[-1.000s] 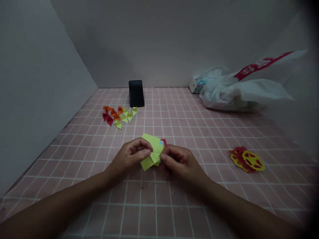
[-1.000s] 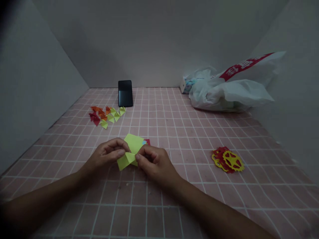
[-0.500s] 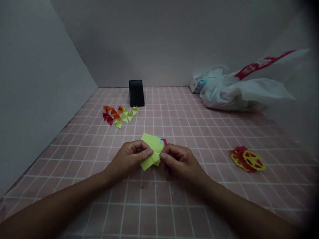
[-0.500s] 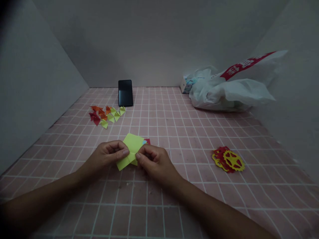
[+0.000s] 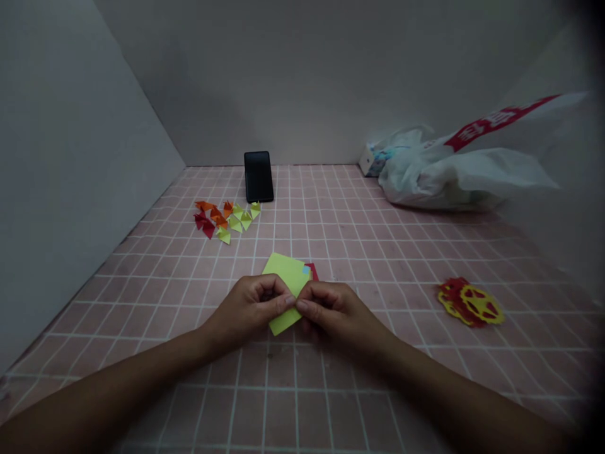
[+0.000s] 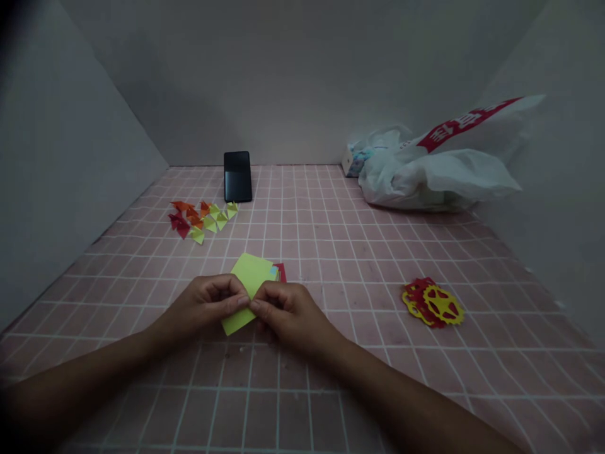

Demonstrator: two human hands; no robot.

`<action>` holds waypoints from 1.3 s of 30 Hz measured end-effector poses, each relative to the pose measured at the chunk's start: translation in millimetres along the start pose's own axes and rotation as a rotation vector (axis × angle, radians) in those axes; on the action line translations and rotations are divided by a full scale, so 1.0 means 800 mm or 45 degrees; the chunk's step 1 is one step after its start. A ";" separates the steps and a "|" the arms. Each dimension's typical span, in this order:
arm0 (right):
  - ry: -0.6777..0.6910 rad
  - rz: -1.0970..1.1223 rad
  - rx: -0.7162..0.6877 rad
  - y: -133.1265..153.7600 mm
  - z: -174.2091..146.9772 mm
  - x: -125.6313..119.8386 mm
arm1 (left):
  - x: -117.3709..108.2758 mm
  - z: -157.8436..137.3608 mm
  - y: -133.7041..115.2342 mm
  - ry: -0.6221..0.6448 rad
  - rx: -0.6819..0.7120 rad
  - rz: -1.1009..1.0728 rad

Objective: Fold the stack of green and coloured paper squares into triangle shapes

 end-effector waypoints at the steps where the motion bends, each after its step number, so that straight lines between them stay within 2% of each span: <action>1: -0.005 0.029 0.029 -0.001 -0.001 0.000 | -0.001 0.000 -0.001 -0.003 0.002 0.006; 5: -0.067 0.093 0.068 -0.002 -0.001 -0.002 | -0.003 0.001 -0.003 -0.028 -0.010 -0.014; 8: -0.100 0.155 0.098 -0.004 0.001 -0.004 | -0.002 0.002 0.003 -0.032 -0.099 -0.113; 12: -0.108 0.191 0.122 -0.005 0.002 -0.004 | 0.001 0.003 0.011 0.021 -0.216 -0.268; 16: -0.113 0.236 0.147 -0.006 0.001 -0.009 | -0.002 0.007 0.009 0.068 -0.242 -0.351; 17: -0.109 0.285 0.158 -0.007 0.002 -0.011 | -0.005 0.009 0.007 0.059 -0.216 -0.369; 21: -0.002 0.555 0.179 -0.012 0.005 -0.010 | -0.020 0.015 -0.010 -0.058 0.084 -0.303; 25: 0.195 0.652 0.235 -0.016 0.004 0.003 | -0.013 0.006 -0.034 0.068 0.484 -0.094; 27: 0.245 0.604 0.268 -0.018 0.001 0.009 | -0.007 -0.001 -0.041 0.136 0.569 0.012; 29: 0.208 0.485 0.255 -0.018 0.000 0.010 | -0.007 -0.002 -0.041 0.106 0.488 -0.025; 34: -0.135 0.297 -0.056 -0.001 0.004 -0.014 | -0.007 0.003 -0.018 0.030 0.061 -0.152; 39: -0.102 0.311 -0.019 -0.001 0.006 -0.010 | -0.002 0.008 -0.002 0.040 -0.077 -0.147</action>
Point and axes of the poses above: each hand's wrist, its own z-axis towards the middle knuckle, its own x-axis out of the palm, y = z × x, the point moved 6 cm from there along z, towards the middle knuckle, and after that the axes turned 6 degrees about -y, right-handed, at the moved point
